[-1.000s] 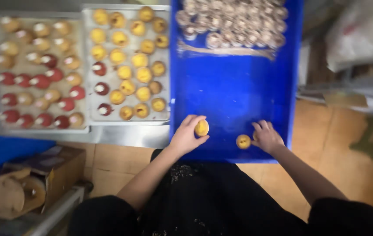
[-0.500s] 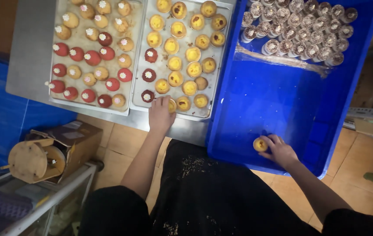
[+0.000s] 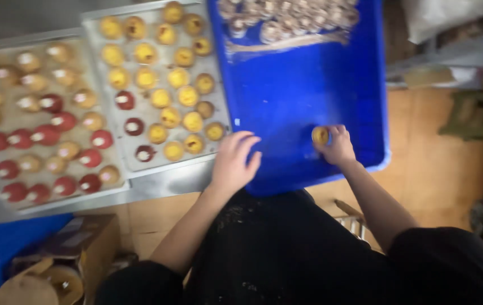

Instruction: The person transfers tarts from a blue container onto a metal tray by hand, spreads plastic wrap over the bottom of the container, and arranges tarts back inside the container on top of the plastic.

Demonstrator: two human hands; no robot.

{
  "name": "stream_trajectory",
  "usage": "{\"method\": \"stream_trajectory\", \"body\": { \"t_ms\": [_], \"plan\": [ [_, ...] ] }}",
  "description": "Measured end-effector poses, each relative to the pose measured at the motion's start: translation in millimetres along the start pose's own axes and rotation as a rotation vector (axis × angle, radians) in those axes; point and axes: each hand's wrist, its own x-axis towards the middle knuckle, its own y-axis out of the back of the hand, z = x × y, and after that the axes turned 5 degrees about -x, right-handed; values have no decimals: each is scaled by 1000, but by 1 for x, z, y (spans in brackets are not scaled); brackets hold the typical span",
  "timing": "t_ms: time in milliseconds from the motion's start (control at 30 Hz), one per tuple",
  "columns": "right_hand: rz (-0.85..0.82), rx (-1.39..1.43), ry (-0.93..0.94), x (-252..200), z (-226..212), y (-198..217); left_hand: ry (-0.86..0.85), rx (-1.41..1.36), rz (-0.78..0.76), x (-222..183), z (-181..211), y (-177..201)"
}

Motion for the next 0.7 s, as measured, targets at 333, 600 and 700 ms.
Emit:
{"method": "stream_trajectory", "body": {
  "t_ms": [333, 600, 700],
  "plan": [
    [76, 369, -210, -22, 62, 52, -244, 349, -688, 17, 8, -287],
    [-19, 1097, -229, -35, 39, 79, -225, 457, -944, 34, 1, -322],
    [-30, 1051, -134, -11, 23, 91, -234, 441, -913, 36, 3, -323]
  ]
}}
